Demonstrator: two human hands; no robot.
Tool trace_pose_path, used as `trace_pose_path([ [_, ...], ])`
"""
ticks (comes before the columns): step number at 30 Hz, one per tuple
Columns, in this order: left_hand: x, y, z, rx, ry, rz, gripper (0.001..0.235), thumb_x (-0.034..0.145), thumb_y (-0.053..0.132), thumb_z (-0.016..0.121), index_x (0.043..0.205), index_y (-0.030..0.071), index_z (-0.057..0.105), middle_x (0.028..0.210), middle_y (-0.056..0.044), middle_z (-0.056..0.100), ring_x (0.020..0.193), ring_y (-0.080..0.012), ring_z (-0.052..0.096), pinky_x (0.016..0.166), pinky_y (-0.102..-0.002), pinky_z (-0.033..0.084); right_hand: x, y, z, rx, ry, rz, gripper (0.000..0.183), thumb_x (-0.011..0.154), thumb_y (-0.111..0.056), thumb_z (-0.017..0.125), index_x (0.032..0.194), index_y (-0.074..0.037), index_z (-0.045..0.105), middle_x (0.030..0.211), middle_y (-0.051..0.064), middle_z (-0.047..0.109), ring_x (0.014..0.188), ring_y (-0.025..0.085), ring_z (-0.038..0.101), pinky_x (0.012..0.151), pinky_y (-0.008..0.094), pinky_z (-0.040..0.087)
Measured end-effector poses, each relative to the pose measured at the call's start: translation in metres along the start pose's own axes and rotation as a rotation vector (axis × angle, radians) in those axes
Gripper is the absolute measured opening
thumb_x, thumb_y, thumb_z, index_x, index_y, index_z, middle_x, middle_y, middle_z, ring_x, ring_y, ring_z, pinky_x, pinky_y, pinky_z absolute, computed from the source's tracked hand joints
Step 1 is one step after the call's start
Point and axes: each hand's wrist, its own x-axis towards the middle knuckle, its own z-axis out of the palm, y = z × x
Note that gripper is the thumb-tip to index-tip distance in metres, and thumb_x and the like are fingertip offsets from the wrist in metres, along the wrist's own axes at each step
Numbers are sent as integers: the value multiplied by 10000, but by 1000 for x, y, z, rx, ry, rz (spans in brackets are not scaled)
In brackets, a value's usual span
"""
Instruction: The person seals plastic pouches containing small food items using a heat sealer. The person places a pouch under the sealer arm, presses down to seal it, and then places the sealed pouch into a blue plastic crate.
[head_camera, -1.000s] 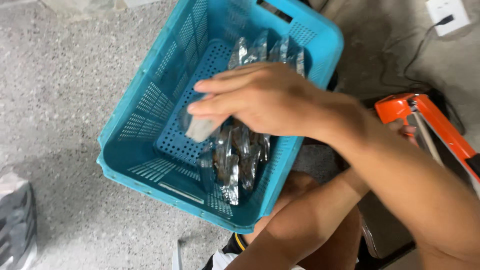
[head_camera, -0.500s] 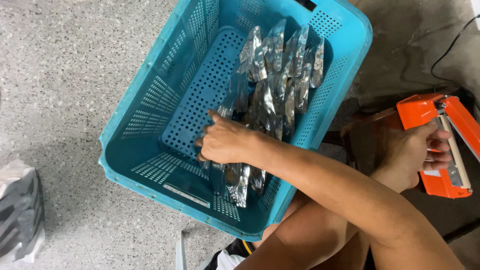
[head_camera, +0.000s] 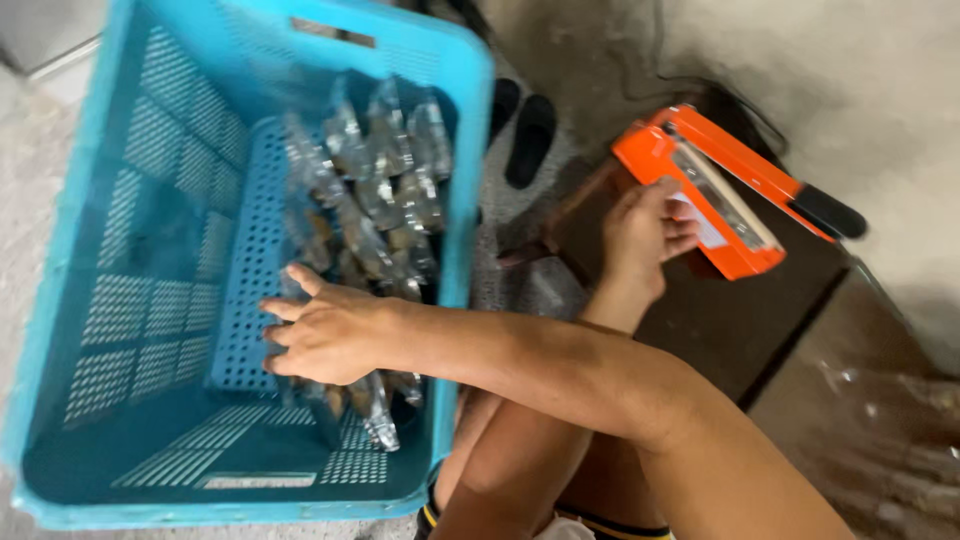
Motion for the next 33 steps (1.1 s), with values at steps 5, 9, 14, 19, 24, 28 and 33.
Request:
trace_pose_path([
  [5,-3,-3,6,46,54,5,247,974,267,656,1141,101,583,901,-29,631,742,-180,646,685,-387,585,-65,17,-3,67,203,170,461,928,-207,525,1383,-153,577,1508,125,506,1458,349,318,1149,750,112],
  [9,-1,-12,6,80,-3,17,348,985,310,635,1229,73,562,1061,-90,657,938,-239,679,839,-430,593,-163,32,6,83,528,249,463,874,-132,613,1334,-78,631,1383,126,622,1370,345,483,1131,629,295],
  [14,-2,-47,7,-51,-333,-9,533,1009,400,675,1390,56,531,1222,-123,655,1068,-275,660,943,-430,557,-316,29,20,-121,767,542,483,857,-135,670,1331,-45,648,1355,112,668,1298,362,586,1068,534,444],
  [19,-24,-104,4,-52,-578,41,558,999,436,691,1361,47,521,1266,-85,649,1139,-186,647,1001,-348,541,-431,-13,56,110,793,883,465,946,-124,621,1400,-27,596,1404,173,623,1338,377,563,1106,457,464],
  [24,-30,-154,10,232,-789,-30,502,930,302,742,1282,-22,591,1207,-98,664,1084,-191,663,907,-337,550,-497,-72,97,257,795,1055,503,903,-134,622,1381,16,582,1360,231,621,1307,390,566,1067,441,466],
  [28,-25,-171,43,500,-393,-434,286,977,223,714,1192,45,651,1060,-84,688,930,-212,672,824,-383,572,-569,-101,127,320,811,1233,429,984,-161,630,1371,19,586,1373,216,631,1283,372,590,1051,432,485],
  [33,-45,-178,61,601,-335,-493,240,916,198,747,1085,59,650,1078,-95,726,974,-284,723,868,-458,618,-633,-154,157,285,740,1437,463,959,-195,635,1378,-1,603,1408,185,620,1233,351,617,1022,444,505],
])
